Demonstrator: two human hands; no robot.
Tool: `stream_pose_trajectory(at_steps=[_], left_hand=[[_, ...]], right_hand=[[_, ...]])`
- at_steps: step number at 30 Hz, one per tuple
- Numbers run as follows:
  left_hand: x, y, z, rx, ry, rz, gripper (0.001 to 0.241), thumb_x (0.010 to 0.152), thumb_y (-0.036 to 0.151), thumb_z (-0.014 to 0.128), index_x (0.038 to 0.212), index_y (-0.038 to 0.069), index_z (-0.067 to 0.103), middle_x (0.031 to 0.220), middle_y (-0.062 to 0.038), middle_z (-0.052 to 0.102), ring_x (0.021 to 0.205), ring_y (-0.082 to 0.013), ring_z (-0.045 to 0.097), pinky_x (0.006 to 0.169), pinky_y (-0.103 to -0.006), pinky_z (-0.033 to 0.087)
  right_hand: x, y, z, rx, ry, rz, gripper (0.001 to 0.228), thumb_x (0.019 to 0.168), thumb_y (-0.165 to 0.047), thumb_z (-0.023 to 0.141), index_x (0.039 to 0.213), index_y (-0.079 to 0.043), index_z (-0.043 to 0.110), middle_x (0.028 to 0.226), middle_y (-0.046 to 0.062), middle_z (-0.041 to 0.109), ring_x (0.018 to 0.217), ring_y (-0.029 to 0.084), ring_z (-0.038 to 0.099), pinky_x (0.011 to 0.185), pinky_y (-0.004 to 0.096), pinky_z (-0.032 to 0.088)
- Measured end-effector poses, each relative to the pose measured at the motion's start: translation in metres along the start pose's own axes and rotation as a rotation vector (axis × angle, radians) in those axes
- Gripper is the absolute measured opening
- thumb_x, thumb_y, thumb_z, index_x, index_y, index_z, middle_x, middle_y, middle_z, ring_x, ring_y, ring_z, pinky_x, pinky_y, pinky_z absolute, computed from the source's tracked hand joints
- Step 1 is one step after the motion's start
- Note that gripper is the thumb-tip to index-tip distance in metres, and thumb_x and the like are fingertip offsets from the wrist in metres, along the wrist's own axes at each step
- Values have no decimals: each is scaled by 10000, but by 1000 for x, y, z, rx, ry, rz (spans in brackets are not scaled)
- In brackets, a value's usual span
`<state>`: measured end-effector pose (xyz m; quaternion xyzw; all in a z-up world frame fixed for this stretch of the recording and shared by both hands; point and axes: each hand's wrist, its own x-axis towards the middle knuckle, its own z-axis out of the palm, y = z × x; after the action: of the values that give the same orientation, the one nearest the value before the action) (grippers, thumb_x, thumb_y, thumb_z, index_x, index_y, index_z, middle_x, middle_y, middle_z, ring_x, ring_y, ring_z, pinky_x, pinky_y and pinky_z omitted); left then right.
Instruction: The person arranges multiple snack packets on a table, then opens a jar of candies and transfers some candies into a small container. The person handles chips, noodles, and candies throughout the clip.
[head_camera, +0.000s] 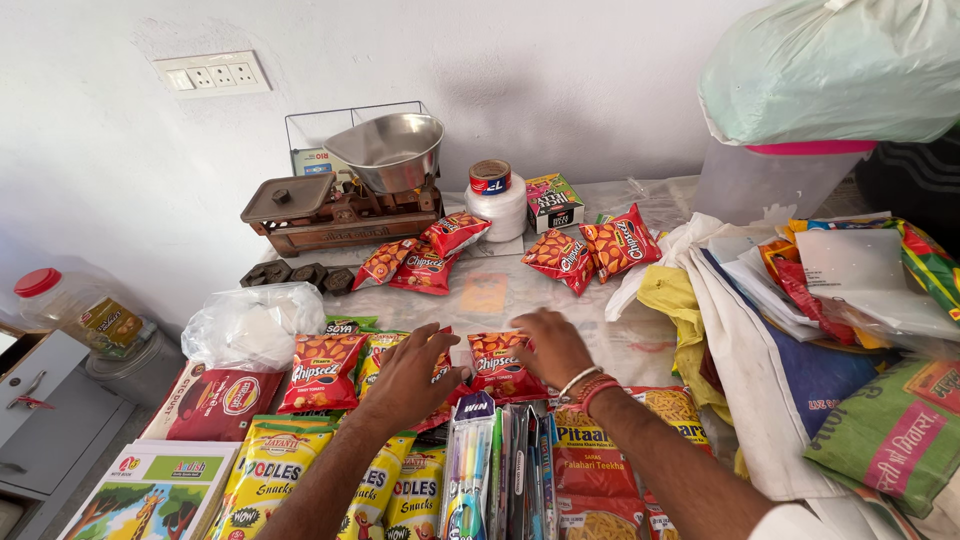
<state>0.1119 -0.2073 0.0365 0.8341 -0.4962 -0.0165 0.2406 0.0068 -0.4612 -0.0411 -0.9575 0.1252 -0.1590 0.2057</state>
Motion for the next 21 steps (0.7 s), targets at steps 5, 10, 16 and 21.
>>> stream_pose_trajectory(at_steps=[5, 10, 16, 21], left_hand=[[4, 1, 4, -14, -23, -5, 535, 907, 431, 687, 1356, 167, 562, 1498, -121, 477, 1420, -299, 436, 1156, -522, 302], [8, -1, 4, -7, -9, -1, 556, 893, 434, 698, 1360, 164, 562, 1500, -132, 476, 1418, -312, 438, 1159, -515, 311], [30, -18, 2, 19, -80, -105, 611, 910, 469, 686, 1412, 160, 524, 1560, -154, 398, 1468, -320, 370, 1210, -522, 245], [77, -67, 2, 152, -121, -278, 716, 911, 484, 691, 1489, 150, 433, 1641, -181, 228, 1505, -360, 246, 1227, -541, 204]], right_hand=[[11, 1, 26, -209, -103, -324, 722, 885, -539, 660, 1467, -159, 466, 1569, 139, 409, 1458, 371, 349, 1091, 551, 341], [6, 0, 34, -269, -323, -126, 783, 963, -669, 440, 1597, -235, 288, 1630, 140, 275, 1502, 397, 224, 1144, 581, 234], [5, 6, 31, -80, -194, -78, 738, 989, -644, 428, 1555, -175, 365, 1616, 132, 361, 1509, 320, 297, 1160, 536, 226], [7, 4, 18, 95, 79, -103, 609, 975, -520, 553, 1451, -144, 499, 1480, 114, 535, 1389, 291, 465, 1104, 482, 320]])
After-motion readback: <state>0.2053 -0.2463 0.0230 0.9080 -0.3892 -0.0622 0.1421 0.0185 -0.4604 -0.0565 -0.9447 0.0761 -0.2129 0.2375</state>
